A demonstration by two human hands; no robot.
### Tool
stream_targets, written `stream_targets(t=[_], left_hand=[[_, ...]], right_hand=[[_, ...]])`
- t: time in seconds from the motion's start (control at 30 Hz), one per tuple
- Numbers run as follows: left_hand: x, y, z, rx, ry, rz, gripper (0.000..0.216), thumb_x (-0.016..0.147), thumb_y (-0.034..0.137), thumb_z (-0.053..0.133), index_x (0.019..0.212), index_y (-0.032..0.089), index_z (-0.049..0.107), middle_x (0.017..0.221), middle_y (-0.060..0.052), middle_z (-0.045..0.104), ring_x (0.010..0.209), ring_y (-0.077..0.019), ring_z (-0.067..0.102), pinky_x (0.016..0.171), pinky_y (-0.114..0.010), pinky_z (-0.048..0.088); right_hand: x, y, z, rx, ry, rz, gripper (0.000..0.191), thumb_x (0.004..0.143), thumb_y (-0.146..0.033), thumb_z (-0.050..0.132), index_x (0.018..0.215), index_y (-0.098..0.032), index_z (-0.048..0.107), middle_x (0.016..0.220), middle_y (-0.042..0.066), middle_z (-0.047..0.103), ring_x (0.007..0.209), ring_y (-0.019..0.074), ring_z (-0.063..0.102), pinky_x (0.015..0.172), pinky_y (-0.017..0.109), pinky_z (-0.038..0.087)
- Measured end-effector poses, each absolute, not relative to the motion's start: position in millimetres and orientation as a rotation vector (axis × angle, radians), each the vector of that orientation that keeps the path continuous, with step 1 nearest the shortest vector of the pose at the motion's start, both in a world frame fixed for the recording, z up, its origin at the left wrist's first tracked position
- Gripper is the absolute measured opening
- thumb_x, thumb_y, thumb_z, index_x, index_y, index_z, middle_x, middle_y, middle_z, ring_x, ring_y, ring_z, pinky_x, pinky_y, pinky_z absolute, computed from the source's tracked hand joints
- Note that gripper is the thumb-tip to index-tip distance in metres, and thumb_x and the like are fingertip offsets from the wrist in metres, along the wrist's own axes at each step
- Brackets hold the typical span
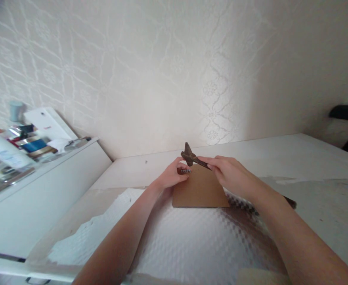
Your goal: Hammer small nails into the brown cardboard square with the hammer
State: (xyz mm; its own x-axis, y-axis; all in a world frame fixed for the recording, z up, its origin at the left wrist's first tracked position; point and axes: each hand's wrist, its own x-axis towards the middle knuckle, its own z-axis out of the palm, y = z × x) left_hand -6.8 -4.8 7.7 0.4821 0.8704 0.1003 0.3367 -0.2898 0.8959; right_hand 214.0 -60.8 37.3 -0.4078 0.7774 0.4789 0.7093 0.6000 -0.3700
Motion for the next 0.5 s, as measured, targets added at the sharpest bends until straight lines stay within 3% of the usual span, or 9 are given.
stream_targets(t=[0.5], left_hand=[[-6.5,-7.2,9.2,1.801,0.988,0.780,0.055,0.067,0.002,0.060,0.117,0.018,0.042,0.094,-0.006,0.064,0.086,-0.0156,0.062,0.084,-0.034,0.048]], right_hand=[[215.7,-60.3,36.4,-1.196,-2.253,0.118,0.046,0.090,-0.016,0.036,0.129,-0.029,0.055,0.090,0.005,0.070,0.075,0.0182,0.065,0.065,0.026,0.046]])
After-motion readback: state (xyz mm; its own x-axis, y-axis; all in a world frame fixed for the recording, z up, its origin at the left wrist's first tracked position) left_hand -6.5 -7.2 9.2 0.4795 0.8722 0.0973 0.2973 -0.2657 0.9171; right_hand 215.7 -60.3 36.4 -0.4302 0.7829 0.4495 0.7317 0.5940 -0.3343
